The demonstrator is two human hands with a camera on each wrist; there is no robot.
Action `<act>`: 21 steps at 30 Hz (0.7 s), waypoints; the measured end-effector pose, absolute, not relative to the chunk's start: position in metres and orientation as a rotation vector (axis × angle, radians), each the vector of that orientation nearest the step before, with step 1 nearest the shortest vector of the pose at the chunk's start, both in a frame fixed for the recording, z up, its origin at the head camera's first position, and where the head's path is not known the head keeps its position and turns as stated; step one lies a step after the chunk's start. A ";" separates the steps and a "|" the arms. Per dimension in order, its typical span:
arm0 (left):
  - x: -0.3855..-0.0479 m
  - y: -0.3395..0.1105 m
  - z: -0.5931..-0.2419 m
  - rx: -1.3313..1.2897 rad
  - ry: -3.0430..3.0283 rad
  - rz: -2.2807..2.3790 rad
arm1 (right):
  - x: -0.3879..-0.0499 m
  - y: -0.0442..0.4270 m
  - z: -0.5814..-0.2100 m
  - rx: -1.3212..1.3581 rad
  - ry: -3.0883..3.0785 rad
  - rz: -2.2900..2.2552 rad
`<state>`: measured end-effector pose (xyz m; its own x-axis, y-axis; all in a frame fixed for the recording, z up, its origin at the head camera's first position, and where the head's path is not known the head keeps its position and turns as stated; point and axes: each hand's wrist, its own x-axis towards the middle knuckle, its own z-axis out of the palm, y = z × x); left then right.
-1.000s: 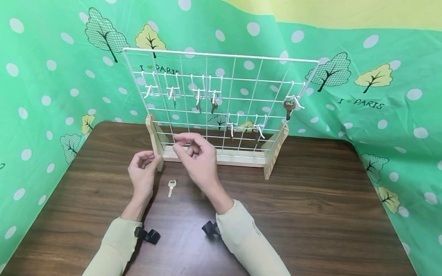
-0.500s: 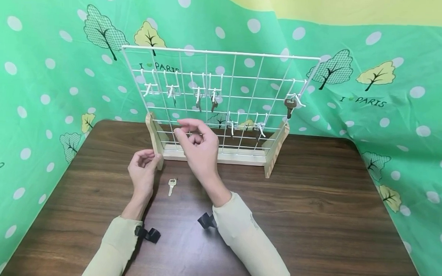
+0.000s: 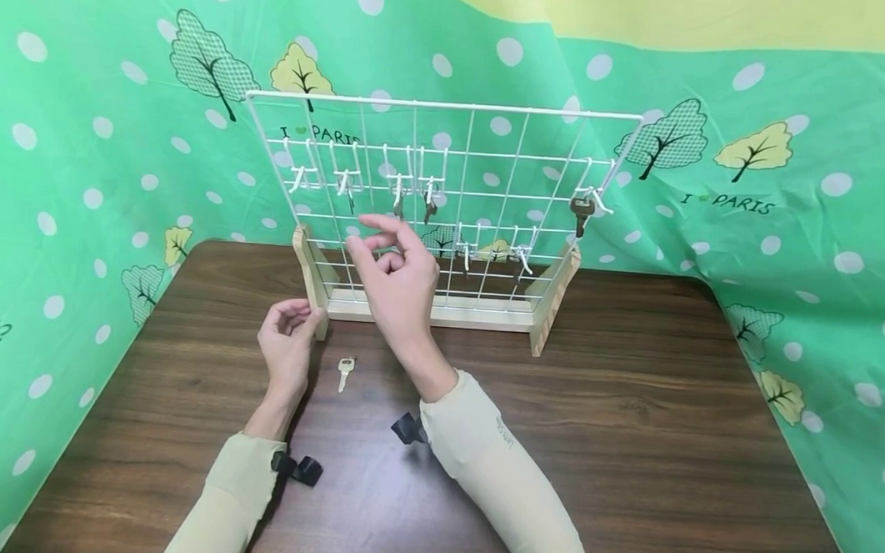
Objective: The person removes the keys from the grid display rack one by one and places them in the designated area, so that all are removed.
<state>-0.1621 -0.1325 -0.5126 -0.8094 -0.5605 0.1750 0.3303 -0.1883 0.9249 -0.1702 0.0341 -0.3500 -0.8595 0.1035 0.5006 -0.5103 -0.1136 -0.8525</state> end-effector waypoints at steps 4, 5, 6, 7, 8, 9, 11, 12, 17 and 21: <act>-0.162 -0.132 -0.513 0.264 -1.517 -2.031 | -0.172 0.032 -0.349 0.426 -1.757 2.032; -0.162 -0.132 -0.513 0.263 -1.517 -2.032 | -0.173 0.031 -0.349 0.418 -1.758 2.034; -0.162 -0.132 -0.513 0.263 -1.515 -2.034 | -0.174 0.031 -0.350 0.414 -1.762 2.034; -0.162 -0.132 -0.513 0.264 -1.514 -2.033 | -0.175 0.030 -0.350 0.411 -1.767 2.035; -0.162 -0.132 -0.513 0.267 -1.512 -2.034 | -0.176 0.029 -0.350 0.407 -1.771 2.034; -0.162 -0.132 -0.512 0.268 -1.509 -2.036 | -0.176 0.028 -0.350 0.404 -1.775 2.035; -0.162 -0.131 -0.512 0.272 -1.503 -2.041 | -0.178 0.027 -0.349 0.407 -1.777 2.034; -0.162 -0.131 -0.512 0.273 -1.501 -2.042 | -0.178 0.026 -0.349 0.410 -1.776 2.032; -0.163 -0.131 -0.513 0.267 -1.502 -2.040 | -0.181 0.023 -0.345 0.421 -1.770 2.034; -0.162 -0.131 -0.513 0.266 -1.500 -2.041 | -0.183 0.021 -0.344 0.430 -1.792 2.043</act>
<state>-0.1624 -0.1314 -0.5128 -0.8082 -0.5617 0.1769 0.3364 -0.1939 0.9215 -0.1833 0.0209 -0.3439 -0.8779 0.0867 0.4710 -0.4782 -0.1083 -0.8715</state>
